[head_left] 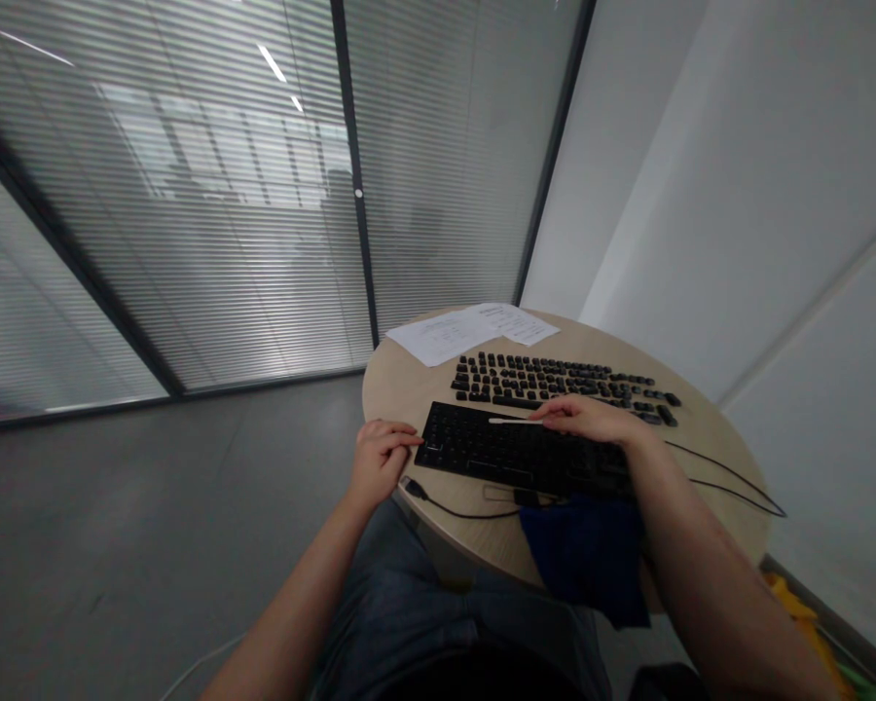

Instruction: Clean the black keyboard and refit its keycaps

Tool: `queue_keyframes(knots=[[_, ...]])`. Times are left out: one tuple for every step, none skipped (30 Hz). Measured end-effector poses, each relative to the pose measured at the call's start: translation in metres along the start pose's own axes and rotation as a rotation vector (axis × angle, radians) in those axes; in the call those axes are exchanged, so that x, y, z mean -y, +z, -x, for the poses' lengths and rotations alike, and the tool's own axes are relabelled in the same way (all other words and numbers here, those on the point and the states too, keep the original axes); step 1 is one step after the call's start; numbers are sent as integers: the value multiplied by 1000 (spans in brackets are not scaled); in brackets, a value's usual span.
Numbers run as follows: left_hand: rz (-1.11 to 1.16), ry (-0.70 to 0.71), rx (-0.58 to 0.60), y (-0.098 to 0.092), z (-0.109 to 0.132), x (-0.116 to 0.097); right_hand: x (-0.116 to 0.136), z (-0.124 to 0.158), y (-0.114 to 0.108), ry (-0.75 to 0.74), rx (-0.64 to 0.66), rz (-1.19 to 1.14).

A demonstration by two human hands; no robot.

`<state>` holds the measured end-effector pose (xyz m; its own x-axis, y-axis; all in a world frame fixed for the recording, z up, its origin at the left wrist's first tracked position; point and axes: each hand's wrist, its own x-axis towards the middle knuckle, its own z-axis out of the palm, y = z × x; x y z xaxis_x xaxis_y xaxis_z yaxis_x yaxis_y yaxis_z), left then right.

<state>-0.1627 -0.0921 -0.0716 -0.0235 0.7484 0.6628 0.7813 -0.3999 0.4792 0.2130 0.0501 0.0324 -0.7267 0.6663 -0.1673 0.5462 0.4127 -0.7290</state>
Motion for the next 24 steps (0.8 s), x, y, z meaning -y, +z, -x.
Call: queue_keyframes(knots=[[1,1,0,0,0,0,0,2,-1,12,76,-2],[2,1,1,0,0,1,0,4,-2,27,162,-8],[3,1,2,0,0,1,1,6,-4,39,227,-14],[4,-1,4,0,0,1,2,8,-5,45,253,-21],[4,-3,7,0,0,1,2,9,-6,45,228,-24],[4,-4,10,0,0,1,2,9,-6,42,164,-24],[3,-6,12,0,0,1,2,9,-6,38,81,-18],[4,-8,14,0,0,1,1,7,-6,35,7,-10],[4,-10,13,0,0,0,0,6,-6,34,-38,-2],[5,-12,12,0,0,0,-1,6,-6,35,-35,3],[5,-14,10,-1,0,-1,-3,6,-6,34,12,5],[6,-14,9,-1,0,-1,-4,7,-7,33,91,1],[6,-14,8,-1,-1,-1,-5,8,-8,34,175,-7],[7,-13,9,-1,-1,-1,-5,9,-9,37,237,-16],[7,-12,10,-1,-1,-1,-6,10,-10,40,257,-24],[7,-10,11,-2,-1,-1,-7,10,-10,44,230,-33],[7,-7,10,-2,-1,-1,-7,10,-10,47,165,-40],[8,-4,9,-2,-1,-1,-8,9,-10,47,86,-44],[9,0,8,-2,-1,0,-9,8,-9,47,23,-44],[10,4,6,-2,-1,0,-9,7,-9,52,-4,-43],[12,9,3,-2,-1,0,-9,7,-9,58,13,-39],[13,13,2,-2,-1,0,-8,7,-9,63,71,-35],[14,16,0,-2,-1,1,-7,9,-10,66,148,-32],[14,18,-1,-1,-1,1,-6,10,-10,66,218,-32]])
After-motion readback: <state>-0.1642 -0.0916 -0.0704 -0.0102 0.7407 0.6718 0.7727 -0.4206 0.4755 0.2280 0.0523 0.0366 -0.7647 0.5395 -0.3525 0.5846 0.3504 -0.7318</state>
